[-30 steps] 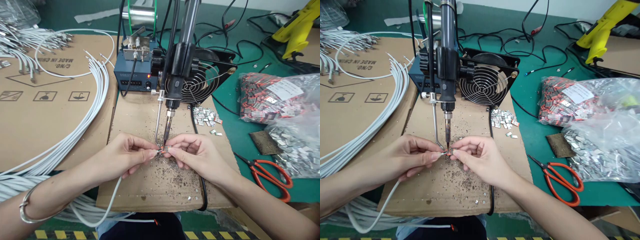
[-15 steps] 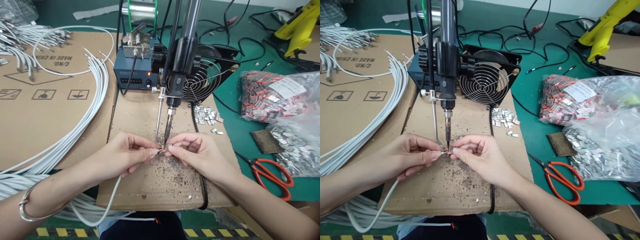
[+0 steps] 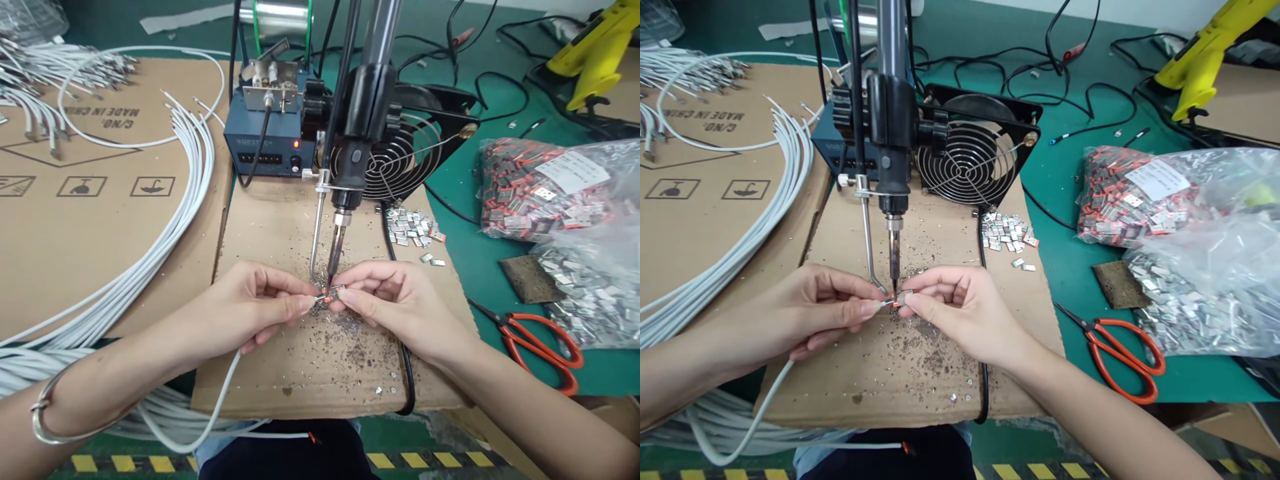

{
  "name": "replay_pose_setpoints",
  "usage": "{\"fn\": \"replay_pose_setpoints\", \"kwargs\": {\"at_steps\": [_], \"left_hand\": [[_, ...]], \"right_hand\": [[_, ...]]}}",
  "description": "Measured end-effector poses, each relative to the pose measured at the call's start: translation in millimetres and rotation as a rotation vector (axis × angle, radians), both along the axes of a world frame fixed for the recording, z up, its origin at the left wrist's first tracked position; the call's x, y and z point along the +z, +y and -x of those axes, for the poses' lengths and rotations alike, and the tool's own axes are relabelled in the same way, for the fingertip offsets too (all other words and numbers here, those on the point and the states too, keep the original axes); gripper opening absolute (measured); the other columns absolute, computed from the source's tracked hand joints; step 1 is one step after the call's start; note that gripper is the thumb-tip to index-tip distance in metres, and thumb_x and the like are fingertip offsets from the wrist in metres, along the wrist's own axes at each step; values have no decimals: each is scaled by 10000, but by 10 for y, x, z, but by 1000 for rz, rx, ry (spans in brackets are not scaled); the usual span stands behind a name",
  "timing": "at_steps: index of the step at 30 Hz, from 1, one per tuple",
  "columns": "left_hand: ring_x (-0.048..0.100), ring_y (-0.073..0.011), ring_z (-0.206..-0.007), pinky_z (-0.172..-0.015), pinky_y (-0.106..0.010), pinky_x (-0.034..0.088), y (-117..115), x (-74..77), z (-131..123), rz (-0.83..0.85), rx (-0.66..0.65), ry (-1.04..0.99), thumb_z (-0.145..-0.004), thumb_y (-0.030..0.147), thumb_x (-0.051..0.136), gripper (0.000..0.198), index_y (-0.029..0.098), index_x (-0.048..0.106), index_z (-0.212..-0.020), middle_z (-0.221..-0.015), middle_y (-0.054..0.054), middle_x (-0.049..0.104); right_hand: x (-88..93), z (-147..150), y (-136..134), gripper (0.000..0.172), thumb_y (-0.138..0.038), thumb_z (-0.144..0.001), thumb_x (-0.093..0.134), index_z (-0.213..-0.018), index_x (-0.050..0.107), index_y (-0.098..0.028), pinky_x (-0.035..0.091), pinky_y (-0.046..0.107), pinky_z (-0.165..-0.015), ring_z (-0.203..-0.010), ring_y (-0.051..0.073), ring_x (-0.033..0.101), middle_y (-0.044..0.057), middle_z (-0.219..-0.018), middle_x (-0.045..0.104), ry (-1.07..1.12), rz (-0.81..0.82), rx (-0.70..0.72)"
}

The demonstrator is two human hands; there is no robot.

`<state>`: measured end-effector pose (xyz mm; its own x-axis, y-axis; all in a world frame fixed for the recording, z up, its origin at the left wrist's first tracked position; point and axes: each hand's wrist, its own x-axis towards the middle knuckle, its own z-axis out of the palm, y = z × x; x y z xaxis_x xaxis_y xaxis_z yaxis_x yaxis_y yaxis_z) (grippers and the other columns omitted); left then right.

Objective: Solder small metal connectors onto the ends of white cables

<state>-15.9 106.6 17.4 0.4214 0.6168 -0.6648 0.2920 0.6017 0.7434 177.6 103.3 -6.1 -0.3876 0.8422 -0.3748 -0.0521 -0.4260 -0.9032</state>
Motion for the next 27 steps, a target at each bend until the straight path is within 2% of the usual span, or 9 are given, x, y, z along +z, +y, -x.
{"fn": "replay_pose_setpoints", "kwargs": {"at_steps": [6, 10, 15, 23, 27], "left_hand": [[307, -48, -320, -272, -121, 266, 16, -16, -11, 2, -9, 61, -779, 245, 593, 138, 131, 657, -823, -367, 89, 391], [322, -47, -322, -272, -122, 277, 14, 5, -28, -12, -11, 68, -778, 249, 595, 149, 128, 667, -827, -385, 83, 411], [331, -43, -310, -269, -124, 275, -2, 32, -47, -25, 27, 71, -763, 227, 596, 132, 123, 676, -755, -379, 85, 404], [342, -40, -330, -262, -107, 282, -27, 18, -35, -42, 6, 58, -756, 290, 608, 181, 136, 678, -820, -437, 68, 437], [346, -39, -333, -261, -103, 283, -15, 26, -42, -51, 10, 80, -763, 269, 598, 160, 127, 669, -784, -437, 72, 422]], "right_hand": [[-5, 25, -8, 119, -202, -651, 735, -750, 673, -178, 510, 231, -583, -640, 134, 664, 23, -664, 720, -84, -33, -9], [-5, 19, -5, 153, -229, -634, 752, -755, 672, -178, 504, 230, -569, -628, 132, 660, 25, -675, 723, -99, -51, 3], [10, 10, 3, 101, -217, -670, 721, -749, 672, -179, 512, 241, -584, -649, 140, 669, 28, -673, 722, -107, -47, 17], [-1, -6, -2, 72, -211, -698, 703, -755, 676, -176, 483, 215, -541, -609, 119, 648, 22, -668, 718, -64, -35, 27], [6, 1, -3, 74, -188, -679, 714, -741, 675, -176, 487, 204, -558, -608, 110, 649, 14, -655, 717, -53, -17, 5]]}}
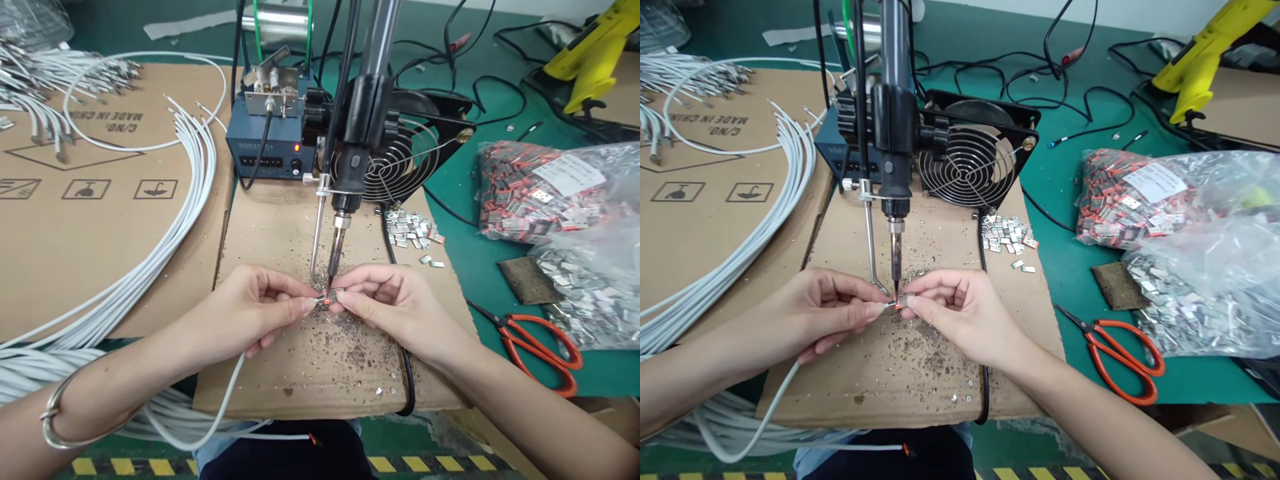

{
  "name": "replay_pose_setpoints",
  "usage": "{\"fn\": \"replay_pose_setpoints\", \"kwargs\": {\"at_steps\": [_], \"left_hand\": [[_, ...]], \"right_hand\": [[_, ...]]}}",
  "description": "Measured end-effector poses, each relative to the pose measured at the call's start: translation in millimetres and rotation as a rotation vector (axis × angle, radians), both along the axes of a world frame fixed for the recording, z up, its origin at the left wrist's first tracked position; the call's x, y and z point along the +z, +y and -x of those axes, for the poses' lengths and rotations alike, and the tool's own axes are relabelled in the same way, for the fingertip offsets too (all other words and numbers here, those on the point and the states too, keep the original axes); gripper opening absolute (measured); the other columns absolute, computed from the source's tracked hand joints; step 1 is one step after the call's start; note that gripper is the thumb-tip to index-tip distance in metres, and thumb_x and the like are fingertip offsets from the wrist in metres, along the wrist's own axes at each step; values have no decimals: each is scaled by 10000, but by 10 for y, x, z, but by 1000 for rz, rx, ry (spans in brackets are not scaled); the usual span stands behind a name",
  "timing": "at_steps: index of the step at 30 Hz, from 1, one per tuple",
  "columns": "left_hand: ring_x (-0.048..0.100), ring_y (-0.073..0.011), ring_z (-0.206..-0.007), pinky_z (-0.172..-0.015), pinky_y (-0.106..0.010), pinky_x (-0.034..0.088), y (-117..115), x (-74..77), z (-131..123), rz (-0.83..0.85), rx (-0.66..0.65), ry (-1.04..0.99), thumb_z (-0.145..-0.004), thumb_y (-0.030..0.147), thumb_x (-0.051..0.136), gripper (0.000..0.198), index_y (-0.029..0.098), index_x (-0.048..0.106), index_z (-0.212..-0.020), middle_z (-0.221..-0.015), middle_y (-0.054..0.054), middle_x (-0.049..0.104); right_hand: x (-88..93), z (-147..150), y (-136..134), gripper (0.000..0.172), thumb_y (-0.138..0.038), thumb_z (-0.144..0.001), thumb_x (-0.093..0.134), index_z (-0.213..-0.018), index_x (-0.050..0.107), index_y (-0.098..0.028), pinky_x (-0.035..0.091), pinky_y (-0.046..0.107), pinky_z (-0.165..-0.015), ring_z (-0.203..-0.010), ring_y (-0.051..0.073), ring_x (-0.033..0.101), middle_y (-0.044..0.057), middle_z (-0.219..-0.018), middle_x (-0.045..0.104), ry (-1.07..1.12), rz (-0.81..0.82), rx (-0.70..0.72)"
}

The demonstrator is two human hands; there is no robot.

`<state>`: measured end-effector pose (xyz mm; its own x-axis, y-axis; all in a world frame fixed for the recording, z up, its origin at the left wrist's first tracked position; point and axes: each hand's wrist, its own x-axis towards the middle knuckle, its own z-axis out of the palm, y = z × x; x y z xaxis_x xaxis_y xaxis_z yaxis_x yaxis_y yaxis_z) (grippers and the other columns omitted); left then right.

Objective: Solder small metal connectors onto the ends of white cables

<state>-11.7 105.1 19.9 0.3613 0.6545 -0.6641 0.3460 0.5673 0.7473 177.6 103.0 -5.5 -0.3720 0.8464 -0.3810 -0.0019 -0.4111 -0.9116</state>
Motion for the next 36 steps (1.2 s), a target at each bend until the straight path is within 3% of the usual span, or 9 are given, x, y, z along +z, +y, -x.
{"fn": "replay_pose_setpoints", "kwargs": {"at_steps": [11, 22, 36], "left_hand": [[337, -40, -313, -261, -106, 298, 6, -23, 12, 39, -22, 3, -762, 291, 603, 169, 132, 656, -783, -394, 76, 427], [335, -34, -311, -255, -104, 293, -6, -40, 22, 28, -5, -27, -746, 301, 613, 176, 141, 674, -784, -430, 62, 446], [340, -34, -307, -248, -92, 293, 8, -45, 3, 44, 13, 12, -769, 230, 606, 136, 124, 679, -812, -390, 83, 435]], "right_hand": [[0, -6, 7, 72, -150, -703, 708, -768, 686, -172, 459, 149, -507, -551, 69, 631, -2, -638, 722, 78, 56, -5], [-24, -13, 5, 82, -139, -689, 722, -759, 698, -176, 484, 130, -557, -598, 70, 660, -4, -645, 727, 133, 71, -26], [-11, 28, 1, 80, -119, -685, 701, -736, 681, -177, 513, 138, -564, -601, 77, 676, -12, -629, 724, 61, 28, -52]]}}
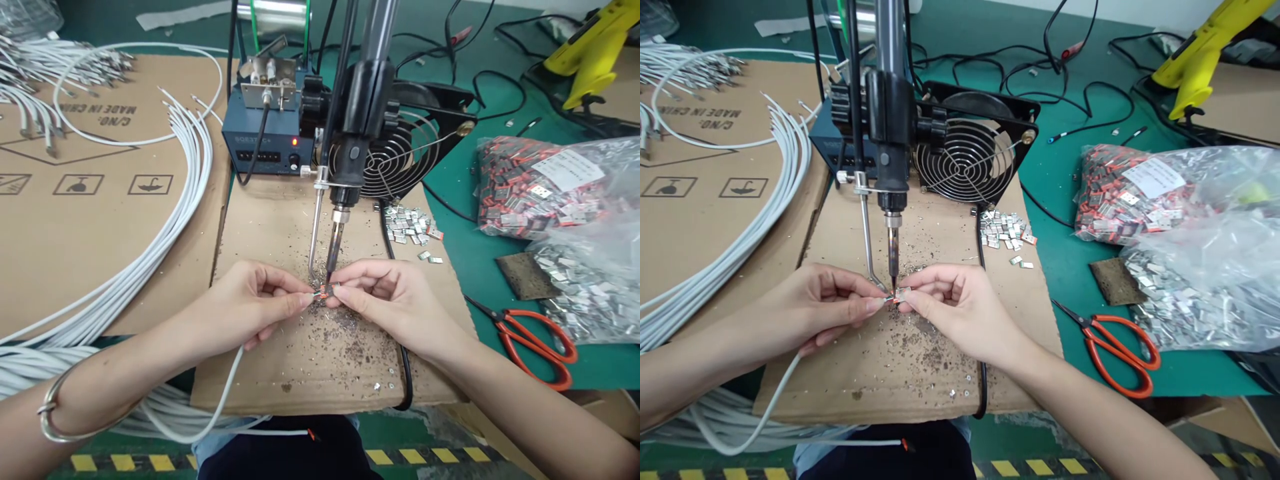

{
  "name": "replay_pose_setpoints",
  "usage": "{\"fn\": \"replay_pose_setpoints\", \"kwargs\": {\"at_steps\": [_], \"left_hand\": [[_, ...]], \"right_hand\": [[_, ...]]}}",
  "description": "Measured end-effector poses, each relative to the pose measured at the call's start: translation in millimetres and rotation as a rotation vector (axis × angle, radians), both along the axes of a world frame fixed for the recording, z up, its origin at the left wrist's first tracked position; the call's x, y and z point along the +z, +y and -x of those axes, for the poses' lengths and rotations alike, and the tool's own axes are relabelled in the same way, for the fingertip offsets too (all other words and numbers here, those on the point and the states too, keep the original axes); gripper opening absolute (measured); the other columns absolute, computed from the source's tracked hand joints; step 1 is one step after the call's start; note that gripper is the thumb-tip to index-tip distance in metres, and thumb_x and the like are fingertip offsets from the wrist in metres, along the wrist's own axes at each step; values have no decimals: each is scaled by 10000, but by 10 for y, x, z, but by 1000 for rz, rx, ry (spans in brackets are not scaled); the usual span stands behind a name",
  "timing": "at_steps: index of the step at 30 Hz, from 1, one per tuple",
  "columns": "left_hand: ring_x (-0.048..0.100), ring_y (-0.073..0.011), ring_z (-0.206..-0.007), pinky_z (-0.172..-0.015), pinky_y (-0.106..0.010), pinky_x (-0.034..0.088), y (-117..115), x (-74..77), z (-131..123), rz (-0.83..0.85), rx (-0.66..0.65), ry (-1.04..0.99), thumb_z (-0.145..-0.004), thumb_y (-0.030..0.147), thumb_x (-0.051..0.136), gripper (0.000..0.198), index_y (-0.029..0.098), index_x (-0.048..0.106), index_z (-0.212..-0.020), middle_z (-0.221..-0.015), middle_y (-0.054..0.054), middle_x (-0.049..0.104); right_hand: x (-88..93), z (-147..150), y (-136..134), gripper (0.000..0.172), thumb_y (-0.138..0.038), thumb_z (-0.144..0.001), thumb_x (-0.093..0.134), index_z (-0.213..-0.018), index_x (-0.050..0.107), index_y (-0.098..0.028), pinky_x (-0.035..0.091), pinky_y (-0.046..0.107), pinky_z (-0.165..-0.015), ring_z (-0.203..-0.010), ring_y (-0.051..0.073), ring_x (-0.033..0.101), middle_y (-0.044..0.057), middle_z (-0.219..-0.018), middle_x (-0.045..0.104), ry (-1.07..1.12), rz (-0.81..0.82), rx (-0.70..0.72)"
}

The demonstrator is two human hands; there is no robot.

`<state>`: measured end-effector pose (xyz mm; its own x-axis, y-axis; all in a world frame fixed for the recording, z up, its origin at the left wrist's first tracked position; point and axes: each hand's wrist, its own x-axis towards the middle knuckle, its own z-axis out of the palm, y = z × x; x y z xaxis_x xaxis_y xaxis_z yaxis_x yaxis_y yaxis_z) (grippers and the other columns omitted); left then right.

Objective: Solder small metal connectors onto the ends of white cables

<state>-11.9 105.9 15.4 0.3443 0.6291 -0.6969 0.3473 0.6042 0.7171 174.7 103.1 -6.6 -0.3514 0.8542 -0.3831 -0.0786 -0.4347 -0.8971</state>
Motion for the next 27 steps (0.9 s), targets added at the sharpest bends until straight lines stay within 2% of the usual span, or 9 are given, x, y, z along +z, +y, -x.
{"fn": "replay_pose_setpoints", "kwargs": {"at_steps": [11, 17, 27], "left_hand": [[315, -28, -273, -249, -81, 280, 8, 58, -36, 7, -8, 30, -797, 200, 577, 111, 115, 647, -792, -314, 109, 402], [313, -26, -286, -251, -76, 256, -8, 64, -48, -33, 25, 33, -781, 208, 586, 111, 119, 648, -759, -330, 108, 389], [332, -40, -309, -257, -110, 276, -31, 27, 0, -41, -32, -21, -769, 299, 591, 179, 131, 646, -801, -414, 94, 400]], "right_hand": [[13, 2, -10, 105, -140, -647, 718, -733, 668, -173, 517, 160, -552, -604, 92, 676, -8, -639, 721, -52, -69, 22], [11, -8, -3, 95, -155, -656, 715, -737, 668, -171, 505, 174, -553, -611, 100, 673, 3, -646, 722, -66, -69, 39], [-12, -62, -10, 82, -199, -706, 706, -777, 680, -167, 486, 182, -554, -616, 101, 656, 17, -674, 725, -40, -53, 86]]}}
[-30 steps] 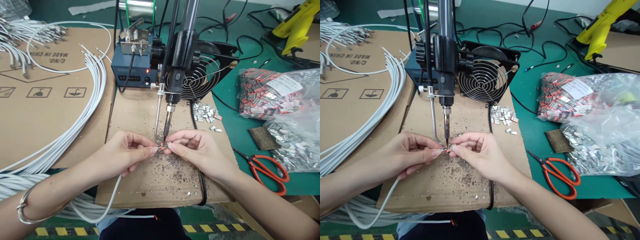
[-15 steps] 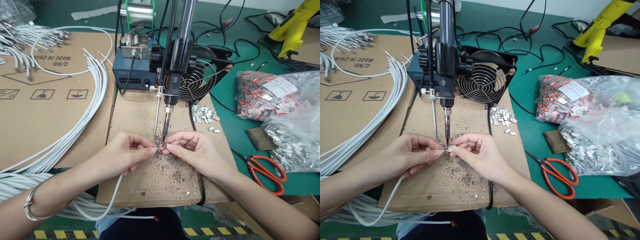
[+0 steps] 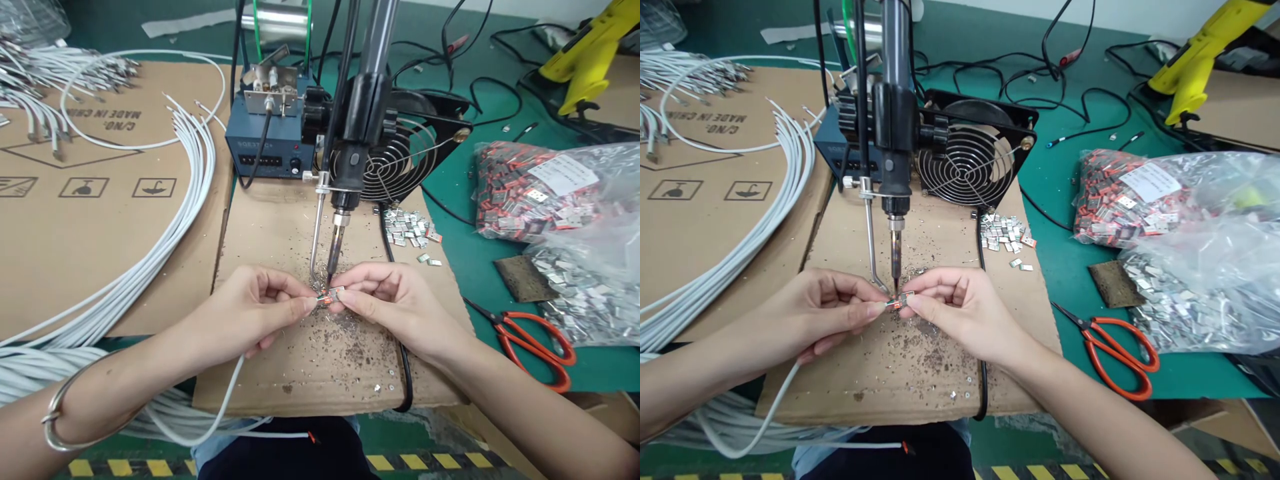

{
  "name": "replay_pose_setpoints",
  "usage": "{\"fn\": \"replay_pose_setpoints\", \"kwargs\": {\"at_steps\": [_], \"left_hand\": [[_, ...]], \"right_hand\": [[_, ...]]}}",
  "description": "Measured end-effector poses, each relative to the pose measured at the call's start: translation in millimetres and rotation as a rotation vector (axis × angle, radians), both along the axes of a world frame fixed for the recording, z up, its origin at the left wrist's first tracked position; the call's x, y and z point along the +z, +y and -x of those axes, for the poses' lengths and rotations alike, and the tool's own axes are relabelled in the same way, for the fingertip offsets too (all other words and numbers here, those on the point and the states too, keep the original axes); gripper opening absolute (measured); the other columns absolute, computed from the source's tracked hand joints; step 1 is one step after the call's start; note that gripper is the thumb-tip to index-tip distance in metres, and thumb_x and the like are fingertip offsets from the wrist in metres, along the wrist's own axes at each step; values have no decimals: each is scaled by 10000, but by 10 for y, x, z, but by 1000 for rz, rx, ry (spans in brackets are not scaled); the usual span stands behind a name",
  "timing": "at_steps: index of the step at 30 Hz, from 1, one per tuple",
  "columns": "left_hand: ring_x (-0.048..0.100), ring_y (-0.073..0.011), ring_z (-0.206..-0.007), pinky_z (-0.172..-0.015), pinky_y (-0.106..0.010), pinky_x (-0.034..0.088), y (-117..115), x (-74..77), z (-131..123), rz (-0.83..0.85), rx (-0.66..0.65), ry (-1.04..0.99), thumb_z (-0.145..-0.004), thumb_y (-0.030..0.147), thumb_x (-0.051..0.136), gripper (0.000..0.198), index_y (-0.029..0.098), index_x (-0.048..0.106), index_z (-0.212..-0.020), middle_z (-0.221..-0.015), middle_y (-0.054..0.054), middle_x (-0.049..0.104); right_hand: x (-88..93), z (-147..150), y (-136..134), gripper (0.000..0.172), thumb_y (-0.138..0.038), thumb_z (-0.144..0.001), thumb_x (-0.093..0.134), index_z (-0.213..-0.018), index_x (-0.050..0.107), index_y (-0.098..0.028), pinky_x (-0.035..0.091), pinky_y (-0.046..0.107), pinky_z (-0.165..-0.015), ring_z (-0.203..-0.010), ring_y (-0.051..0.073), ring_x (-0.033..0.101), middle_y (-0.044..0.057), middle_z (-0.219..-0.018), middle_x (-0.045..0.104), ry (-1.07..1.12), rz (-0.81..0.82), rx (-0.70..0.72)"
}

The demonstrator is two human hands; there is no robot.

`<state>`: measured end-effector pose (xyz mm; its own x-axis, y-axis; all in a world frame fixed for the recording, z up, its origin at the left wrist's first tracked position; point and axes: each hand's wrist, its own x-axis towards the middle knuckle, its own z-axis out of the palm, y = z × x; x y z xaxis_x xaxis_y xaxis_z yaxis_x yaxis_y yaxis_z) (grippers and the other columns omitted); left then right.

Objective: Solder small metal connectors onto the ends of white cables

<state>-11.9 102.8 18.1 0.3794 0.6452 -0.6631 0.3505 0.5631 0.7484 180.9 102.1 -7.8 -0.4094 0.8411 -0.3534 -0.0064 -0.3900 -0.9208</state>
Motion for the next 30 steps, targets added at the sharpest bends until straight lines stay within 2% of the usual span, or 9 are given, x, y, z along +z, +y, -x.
{"fn": "replay_pose_setpoints", "kwargs": {"at_steps": [14, 24, 30], "left_hand": [[318, -38, -304, -256, -114, 267, 22, 21, -17, 51, 14, 17, -779, 275, 583, 157, 128, 639, -783, -418, 90, 399], [335, -33, -302, -247, -118, 264, 23, 5, -15, 53, 22, 6, -760, 290, 599, 157, 138, 638, -765, -472, 75, 439], [320, -38, -298, -247, -114, 267, 32, -2, -26, 51, 24, 21, -772, 255, 585, 132, 137, 636, -744, -412, 88, 401]], "right_hand": [[18, 18, -15, 75, -158, -704, 713, -767, 682, -183, 508, 146, -583, -626, 83, 671, -5, -661, 726, 35, 40, -28], [-8, -21, -22, 67, -204, -727, 710, -789, 690, -189, 513, 174, -581, -632, 101, 676, 9, -677, 729, 44, 17, -4], [31, 28, -6, 70, -181, -685, 719, -739, 675, -182, 525, 203, -590, -624, 117, 675, 9, -657, 720, -14, 21, -28]]}}
